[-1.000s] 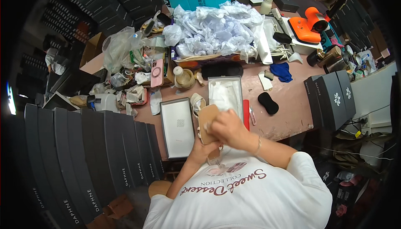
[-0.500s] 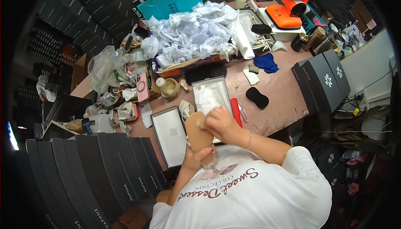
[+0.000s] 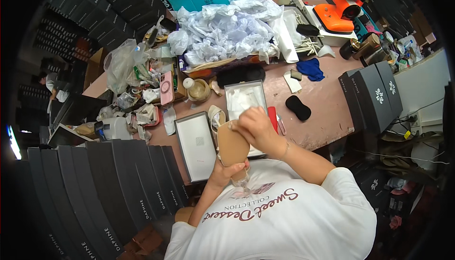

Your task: Clean high-heeled shoes using a brush and cloth before packing them into a shoebox.

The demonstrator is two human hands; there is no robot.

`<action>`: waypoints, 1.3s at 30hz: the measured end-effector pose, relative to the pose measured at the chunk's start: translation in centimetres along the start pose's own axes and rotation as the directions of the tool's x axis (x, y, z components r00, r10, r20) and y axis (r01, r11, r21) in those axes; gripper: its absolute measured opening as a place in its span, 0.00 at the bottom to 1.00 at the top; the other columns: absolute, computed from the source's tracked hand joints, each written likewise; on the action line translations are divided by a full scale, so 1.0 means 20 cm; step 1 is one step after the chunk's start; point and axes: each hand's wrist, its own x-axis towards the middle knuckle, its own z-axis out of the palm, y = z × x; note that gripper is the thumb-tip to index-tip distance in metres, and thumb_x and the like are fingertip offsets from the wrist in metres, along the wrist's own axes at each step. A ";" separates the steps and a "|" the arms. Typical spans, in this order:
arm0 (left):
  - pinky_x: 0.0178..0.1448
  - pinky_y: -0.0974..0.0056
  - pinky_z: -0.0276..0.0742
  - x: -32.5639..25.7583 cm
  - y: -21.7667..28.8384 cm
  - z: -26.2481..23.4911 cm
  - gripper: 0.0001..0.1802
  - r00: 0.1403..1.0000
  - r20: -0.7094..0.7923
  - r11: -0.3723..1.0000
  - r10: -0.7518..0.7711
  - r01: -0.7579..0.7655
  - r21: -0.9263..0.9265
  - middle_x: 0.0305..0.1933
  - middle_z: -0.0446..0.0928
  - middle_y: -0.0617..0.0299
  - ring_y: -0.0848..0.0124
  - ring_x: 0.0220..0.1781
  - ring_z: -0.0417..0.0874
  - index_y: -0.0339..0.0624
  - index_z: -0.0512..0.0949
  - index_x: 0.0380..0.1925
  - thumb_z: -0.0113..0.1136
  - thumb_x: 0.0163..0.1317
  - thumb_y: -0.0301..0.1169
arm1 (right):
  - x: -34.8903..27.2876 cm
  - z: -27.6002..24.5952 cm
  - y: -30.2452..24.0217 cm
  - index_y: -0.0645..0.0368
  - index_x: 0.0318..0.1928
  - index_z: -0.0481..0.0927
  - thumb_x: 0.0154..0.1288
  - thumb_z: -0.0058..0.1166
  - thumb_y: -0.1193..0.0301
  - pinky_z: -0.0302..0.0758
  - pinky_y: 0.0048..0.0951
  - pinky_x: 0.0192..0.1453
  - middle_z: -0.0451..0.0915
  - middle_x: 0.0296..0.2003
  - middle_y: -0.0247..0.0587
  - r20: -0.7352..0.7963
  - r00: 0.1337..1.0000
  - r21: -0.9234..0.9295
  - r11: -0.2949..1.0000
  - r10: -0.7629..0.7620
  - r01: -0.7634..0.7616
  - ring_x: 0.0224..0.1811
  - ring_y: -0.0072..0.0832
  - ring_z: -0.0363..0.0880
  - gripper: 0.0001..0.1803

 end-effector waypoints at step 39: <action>0.44 0.65 0.78 0.01 0.06 0.06 0.16 0.997 -0.021 0.994 0.070 -0.068 0.087 0.35 0.78 0.59 0.72 0.38 0.81 0.35 0.74 0.43 0.60 0.53 0.21 | 0.23 0.01 0.05 0.59 0.30 0.79 0.57 0.59 0.73 0.66 0.32 0.37 0.75 0.26 0.37 0.021 0.994 0.019 0.994 0.107 -0.107 0.28 0.32 0.71 0.04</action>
